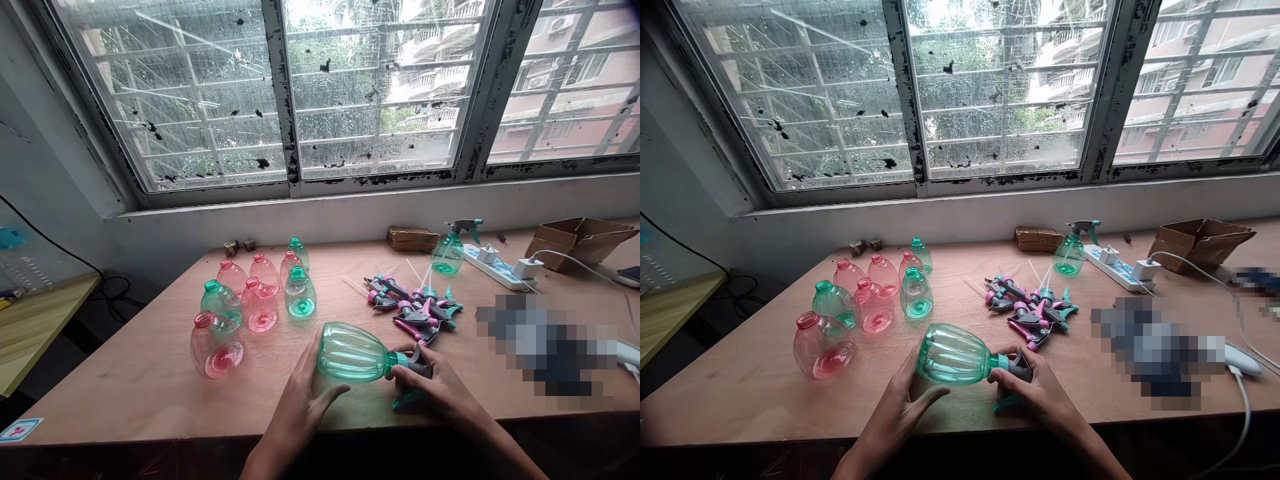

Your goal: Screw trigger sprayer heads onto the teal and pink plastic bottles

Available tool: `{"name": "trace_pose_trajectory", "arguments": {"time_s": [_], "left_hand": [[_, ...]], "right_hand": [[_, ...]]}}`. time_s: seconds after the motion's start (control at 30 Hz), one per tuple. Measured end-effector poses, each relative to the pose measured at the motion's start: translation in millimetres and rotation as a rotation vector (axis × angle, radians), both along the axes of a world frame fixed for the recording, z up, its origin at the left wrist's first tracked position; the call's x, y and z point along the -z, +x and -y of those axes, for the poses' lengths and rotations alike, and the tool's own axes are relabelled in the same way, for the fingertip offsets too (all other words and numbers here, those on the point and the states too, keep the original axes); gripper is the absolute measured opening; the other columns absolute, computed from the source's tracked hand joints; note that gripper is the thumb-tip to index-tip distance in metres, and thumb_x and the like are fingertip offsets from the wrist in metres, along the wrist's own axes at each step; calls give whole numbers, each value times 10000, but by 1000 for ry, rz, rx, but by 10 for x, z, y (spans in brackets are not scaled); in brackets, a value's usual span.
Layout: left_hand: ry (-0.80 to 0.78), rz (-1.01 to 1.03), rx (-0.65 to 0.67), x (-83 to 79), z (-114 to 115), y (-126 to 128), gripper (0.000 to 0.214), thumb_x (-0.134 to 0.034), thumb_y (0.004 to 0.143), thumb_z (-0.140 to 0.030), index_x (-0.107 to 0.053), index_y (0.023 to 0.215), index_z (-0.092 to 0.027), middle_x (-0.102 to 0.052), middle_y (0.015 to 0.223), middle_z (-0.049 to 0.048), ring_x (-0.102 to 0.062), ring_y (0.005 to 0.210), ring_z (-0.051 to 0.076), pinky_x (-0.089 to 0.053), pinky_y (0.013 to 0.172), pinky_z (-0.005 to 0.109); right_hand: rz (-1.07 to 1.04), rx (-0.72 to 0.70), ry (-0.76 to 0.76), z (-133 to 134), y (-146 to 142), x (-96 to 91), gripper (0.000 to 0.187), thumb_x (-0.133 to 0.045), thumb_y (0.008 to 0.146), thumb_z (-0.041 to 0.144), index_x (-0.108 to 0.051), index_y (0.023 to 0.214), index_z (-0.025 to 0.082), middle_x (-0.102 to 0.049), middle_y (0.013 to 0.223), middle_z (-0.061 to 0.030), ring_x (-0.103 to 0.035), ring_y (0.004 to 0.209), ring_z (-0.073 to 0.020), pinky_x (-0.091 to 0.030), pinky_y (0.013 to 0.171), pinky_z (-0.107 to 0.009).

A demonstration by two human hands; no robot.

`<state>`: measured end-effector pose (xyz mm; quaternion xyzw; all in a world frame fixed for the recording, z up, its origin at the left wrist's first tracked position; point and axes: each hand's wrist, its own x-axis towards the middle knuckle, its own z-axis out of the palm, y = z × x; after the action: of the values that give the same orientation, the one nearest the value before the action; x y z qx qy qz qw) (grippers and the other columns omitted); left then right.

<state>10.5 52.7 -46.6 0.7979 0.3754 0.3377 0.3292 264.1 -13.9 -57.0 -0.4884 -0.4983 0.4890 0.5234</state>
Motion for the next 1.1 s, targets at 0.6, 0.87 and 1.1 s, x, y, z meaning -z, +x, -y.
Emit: {"name": "trace_pose_trajectory", "arguments": {"time_s": [0.6,0.87,1.1], "left_hand": [[9,-27,10,31,-3,-6,854,-695,859,-432,-212,1545,-274,-371,1569,100,-296,1467,302,-260,1212,476],[25,5,6,42,-19,-3,771,-648,904,-391,-205,1535,-361,-358,1581,37,-290,1474,269,-246,1220,458],[-32,-21,12,2,4,-4,876,-683,866,-451,-182,1555,-251,-300,1603,112,-251,1484,305,-226,1222,489]], "right_hand": [[22,9,3,9,-9,-14,385,-755,828,457,-604,1027,164,-732,685,-9,-675,639,-189,-539,644,-298],[14,4,3,13,2,-6,391,-748,835,456,-600,1047,163,-734,680,-9,-667,640,-183,-528,645,-292],[15,9,1,12,0,-3,398,-751,833,450,-599,1062,164,-732,688,-8,-677,647,-190,-538,650,-302]]}}
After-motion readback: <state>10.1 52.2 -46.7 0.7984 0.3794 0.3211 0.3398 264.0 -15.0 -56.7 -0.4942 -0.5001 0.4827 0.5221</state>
